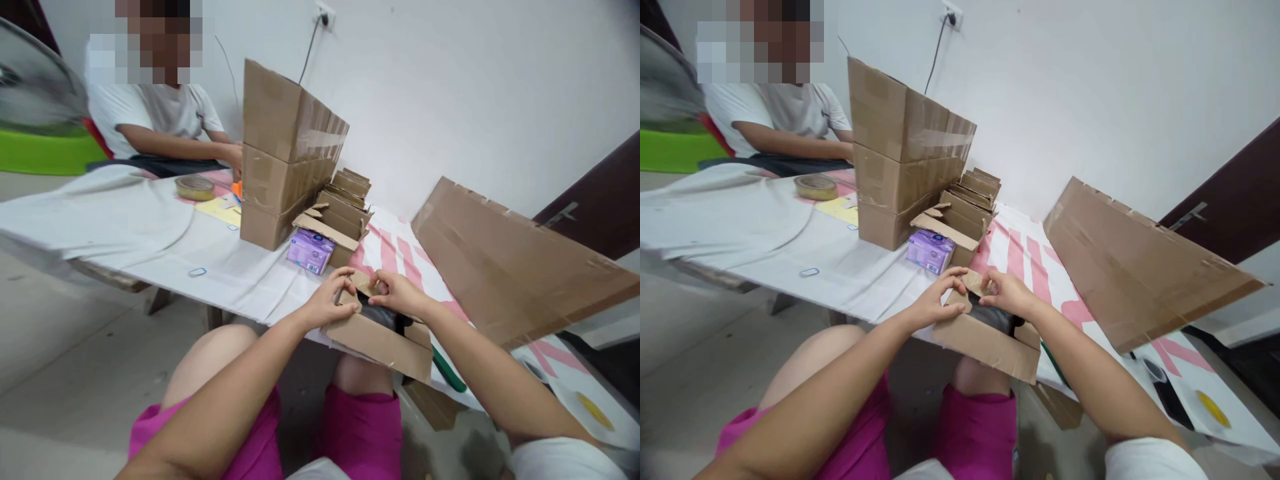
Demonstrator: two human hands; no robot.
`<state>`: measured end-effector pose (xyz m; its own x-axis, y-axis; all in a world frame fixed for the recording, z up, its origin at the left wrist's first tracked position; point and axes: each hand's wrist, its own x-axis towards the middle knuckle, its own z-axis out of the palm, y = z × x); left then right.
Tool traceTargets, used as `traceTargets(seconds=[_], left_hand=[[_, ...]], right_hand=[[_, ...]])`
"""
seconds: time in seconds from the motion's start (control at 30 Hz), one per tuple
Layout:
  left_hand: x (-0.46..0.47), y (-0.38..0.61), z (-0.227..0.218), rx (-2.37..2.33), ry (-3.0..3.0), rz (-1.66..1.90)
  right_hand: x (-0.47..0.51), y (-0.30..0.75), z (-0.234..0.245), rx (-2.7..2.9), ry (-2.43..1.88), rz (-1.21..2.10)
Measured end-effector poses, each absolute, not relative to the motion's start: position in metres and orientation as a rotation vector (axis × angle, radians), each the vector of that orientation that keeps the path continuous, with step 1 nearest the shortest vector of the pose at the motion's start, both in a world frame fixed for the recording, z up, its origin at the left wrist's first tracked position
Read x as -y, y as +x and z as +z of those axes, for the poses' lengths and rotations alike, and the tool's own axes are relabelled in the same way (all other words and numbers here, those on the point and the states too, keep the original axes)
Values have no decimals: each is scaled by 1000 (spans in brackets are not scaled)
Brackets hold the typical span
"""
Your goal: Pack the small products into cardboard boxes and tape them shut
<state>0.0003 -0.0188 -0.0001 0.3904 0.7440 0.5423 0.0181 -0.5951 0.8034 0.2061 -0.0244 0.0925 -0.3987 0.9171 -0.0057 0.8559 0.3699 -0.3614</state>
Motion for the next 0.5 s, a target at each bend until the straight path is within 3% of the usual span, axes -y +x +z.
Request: traceTargets(seconds=[0.23,0.5], left_hand=[[20,0,1,-642,1903,1253],[20,0,1,-646,1919,1260]], right_hand=[[25,208,95,2415,-1598,529],[14,203,95,2806,-1160,6]])
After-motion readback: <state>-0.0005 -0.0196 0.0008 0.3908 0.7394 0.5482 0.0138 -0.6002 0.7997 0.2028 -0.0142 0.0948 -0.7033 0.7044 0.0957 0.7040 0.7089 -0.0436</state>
